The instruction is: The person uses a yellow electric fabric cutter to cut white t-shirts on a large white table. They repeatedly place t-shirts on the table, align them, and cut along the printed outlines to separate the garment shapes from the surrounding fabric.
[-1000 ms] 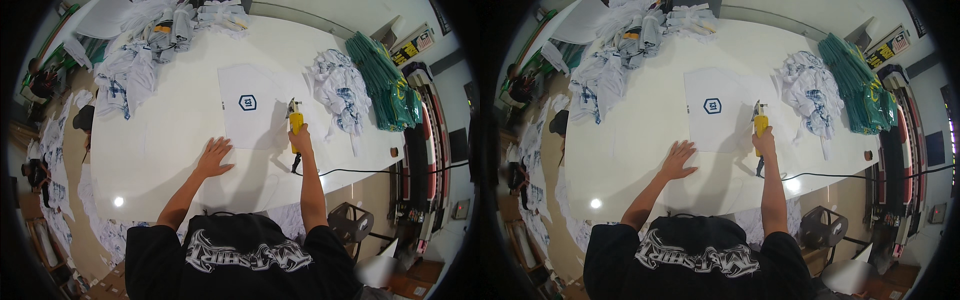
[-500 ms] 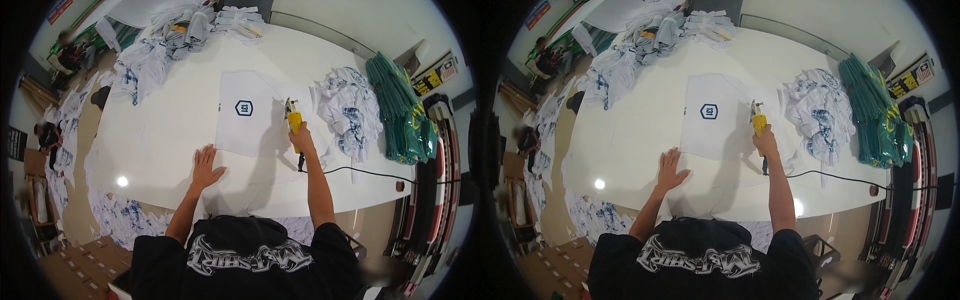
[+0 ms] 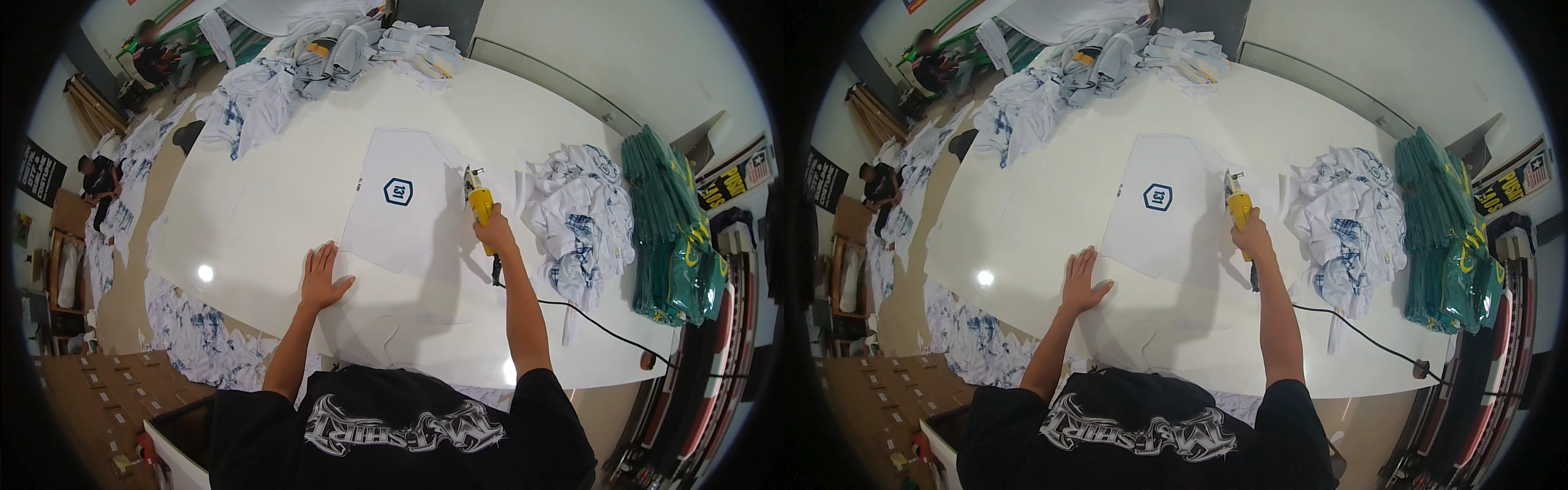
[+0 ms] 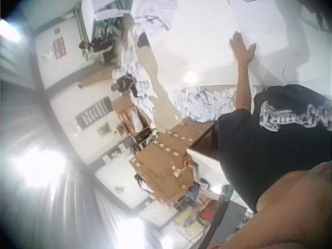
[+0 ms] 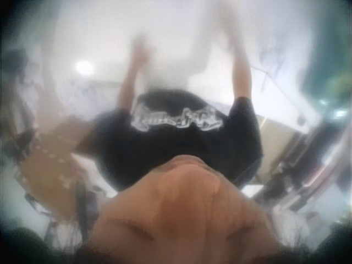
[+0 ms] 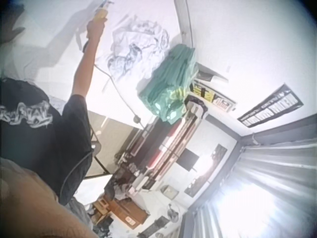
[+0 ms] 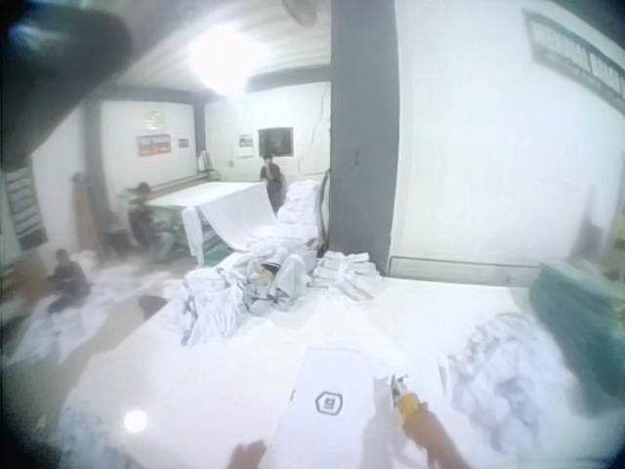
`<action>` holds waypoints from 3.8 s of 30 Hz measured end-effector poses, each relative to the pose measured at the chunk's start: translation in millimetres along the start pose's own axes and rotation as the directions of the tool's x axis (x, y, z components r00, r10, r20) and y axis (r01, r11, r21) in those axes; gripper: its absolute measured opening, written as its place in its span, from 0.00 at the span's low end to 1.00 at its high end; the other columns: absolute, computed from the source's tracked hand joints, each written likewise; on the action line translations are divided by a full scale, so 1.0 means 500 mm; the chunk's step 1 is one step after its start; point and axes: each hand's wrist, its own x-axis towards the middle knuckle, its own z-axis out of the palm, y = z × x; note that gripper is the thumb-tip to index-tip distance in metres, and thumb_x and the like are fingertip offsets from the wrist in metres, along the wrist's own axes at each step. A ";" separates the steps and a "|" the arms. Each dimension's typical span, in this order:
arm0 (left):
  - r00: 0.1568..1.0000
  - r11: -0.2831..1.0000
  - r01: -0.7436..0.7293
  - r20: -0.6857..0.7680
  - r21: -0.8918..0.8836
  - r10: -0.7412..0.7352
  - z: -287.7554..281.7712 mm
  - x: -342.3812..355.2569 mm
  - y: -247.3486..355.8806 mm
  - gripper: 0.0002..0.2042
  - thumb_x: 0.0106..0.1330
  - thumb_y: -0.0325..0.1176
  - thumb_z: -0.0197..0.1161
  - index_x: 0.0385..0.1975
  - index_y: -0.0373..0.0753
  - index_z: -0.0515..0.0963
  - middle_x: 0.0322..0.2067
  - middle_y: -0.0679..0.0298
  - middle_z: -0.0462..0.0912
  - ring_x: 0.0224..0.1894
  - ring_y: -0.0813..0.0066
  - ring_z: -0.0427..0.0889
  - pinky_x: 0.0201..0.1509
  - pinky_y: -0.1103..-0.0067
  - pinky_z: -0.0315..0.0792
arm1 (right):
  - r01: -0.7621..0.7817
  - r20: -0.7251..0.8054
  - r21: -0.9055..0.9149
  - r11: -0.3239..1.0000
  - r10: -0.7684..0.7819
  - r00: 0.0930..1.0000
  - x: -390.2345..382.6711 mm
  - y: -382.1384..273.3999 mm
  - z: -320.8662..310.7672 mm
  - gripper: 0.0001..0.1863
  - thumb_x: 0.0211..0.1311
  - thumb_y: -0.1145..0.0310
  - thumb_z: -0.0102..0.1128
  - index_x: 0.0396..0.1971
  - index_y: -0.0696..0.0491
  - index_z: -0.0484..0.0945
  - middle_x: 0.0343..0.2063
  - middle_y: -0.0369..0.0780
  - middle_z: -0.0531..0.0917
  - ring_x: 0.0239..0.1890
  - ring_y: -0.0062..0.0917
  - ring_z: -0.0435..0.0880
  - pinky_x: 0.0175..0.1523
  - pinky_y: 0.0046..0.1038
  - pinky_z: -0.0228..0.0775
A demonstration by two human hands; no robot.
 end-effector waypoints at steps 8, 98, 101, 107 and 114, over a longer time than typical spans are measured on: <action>0.993 0.991 0.120 -0.013 0.063 -0.119 0.034 0.005 0.052 0.45 0.66 0.58 0.65 0.74 0.30 0.59 0.78 0.49 0.55 0.80 0.50 0.50 0.82 0.47 0.37 | 0.046 0.057 -0.027 0.999 -0.044 0.997 0.081 0.009 -0.018 0.37 0.56 0.59 0.70 0.57 0.64 0.60 0.41 0.66 0.84 0.44 0.59 0.87 0.49 0.49 0.82; 0.870 0.951 0.309 0.396 0.025 -0.293 -0.117 0.046 -0.365 0.62 0.52 0.67 0.74 0.83 0.61 0.38 0.82 0.49 0.26 0.81 0.31 0.26 0.69 0.23 0.34 | 0.019 0.220 0.069 0.997 -0.034 0.975 -0.700 -0.397 0.270 0.39 0.63 0.61 0.69 0.66 0.65 0.60 0.50 0.66 0.80 0.51 0.63 0.82 0.55 0.52 0.76; 0.793 0.977 0.176 0.571 0.120 -0.213 -0.202 0.036 -0.415 0.70 0.38 0.66 0.82 0.82 0.67 0.39 0.82 0.52 0.26 0.81 0.31 0.26 0.69 0.22 0.36 | -0.085 0.235 0.084 0.993 0.063 0.970 -0.768 -0.435 0.321 0.40 0.64 0.60 0.68 0.66 0.65 0.58 0.52 0.66 0.78 0.52 0.63 0.81 0.55 0.53 0.76; 0.801 0.982 0.147 0.568 0.121 -0.190 -0.192 0.006 -0.468 0.75 0.29 0.67 0.85 0.82 0.66 0.41 0.82 0.50 0.24 0.80 0.29 0.22 0.66 0.19 0.36 | -0.195 0.141 0.092 0.976 0.181 0.973 -0.823 -0.544 0.403 0.37 0.66 0.61 0.66 0.65 0.64 0.57 0.52 0.64 0.77 0.51 0.65 0.80 0.54 0.56 0.75; 0.809 0.977 0.184 0.547 0.107 -0.212 -0.185 -0.018 -0.463 0.75 0.32 0.68 0.84 0.82 0.62 0.40 0.81 0.48 0.24 0.79 0.27 0.21 0.64 0.18 0.35 | -0.273 0.025 0.140 0.952 0.272 0.962 -0.782 -0.644 0.462 0.32 0.67 0.63 0.64 0.60 0.63 0.58 0.51 0.65 0.76 0.50 0.65 0.79 0.53 0.55 0.74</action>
